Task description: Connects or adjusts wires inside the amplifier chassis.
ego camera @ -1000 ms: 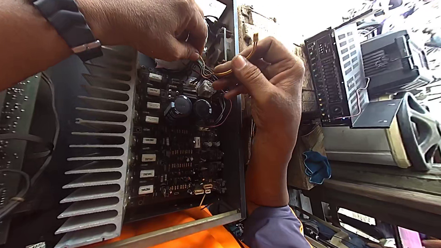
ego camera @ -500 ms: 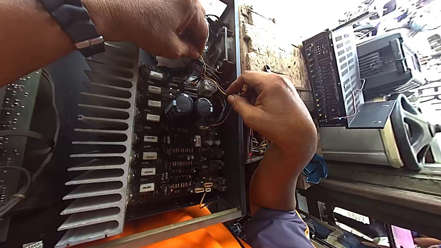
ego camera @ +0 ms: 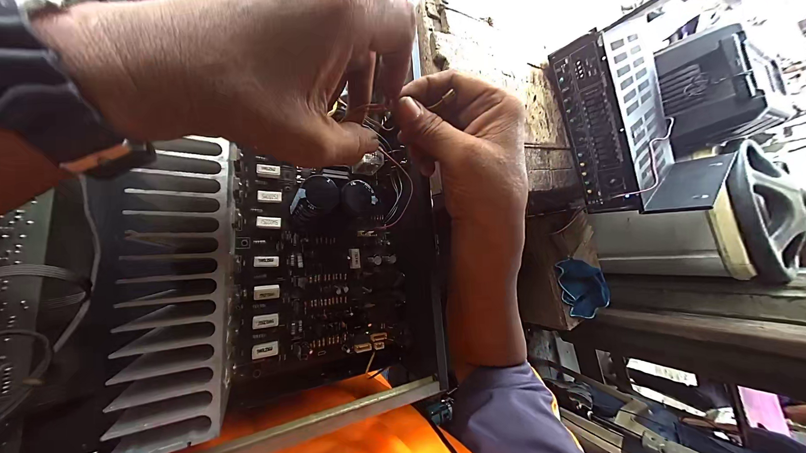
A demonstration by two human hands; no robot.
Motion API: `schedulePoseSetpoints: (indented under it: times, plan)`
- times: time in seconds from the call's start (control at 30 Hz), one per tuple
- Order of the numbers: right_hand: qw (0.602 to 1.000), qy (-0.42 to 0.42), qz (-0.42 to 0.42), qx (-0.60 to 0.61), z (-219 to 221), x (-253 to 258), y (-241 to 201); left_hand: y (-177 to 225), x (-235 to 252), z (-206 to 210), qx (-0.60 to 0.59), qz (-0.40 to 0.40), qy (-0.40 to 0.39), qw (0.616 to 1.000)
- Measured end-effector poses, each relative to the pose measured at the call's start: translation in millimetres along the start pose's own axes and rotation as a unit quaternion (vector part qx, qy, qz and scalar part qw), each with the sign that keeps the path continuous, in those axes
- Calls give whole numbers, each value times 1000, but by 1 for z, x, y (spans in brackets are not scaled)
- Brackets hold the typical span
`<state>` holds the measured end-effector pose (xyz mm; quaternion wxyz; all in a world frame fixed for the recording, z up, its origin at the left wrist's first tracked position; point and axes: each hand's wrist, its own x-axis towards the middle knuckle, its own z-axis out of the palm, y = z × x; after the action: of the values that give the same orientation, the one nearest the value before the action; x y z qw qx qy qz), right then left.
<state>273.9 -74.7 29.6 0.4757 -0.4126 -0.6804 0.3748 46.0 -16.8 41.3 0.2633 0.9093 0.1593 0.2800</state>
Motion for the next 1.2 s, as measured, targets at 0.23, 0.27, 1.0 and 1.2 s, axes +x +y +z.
schedulePoseSetpoints:
  times: [0.23, 0.27, 1.0, 1.2]
  plan:
    - [993, -103, -43, -42, -14, 5, -3, 1, -3, -5, -6, -96, -34, 995]
    - [992, -101, -58, -52, -19, 7, -3, -1, -5, -8, -15, -102, -31, 994]
    - [812, -227, -47, -536, -4, 65, 13, -19, -8, -7, 195, -77, -117, 971]
    - [816, -248, -50, -519, -7, 69, 14, -19, -4, -1, 197, -61, -95, 974]
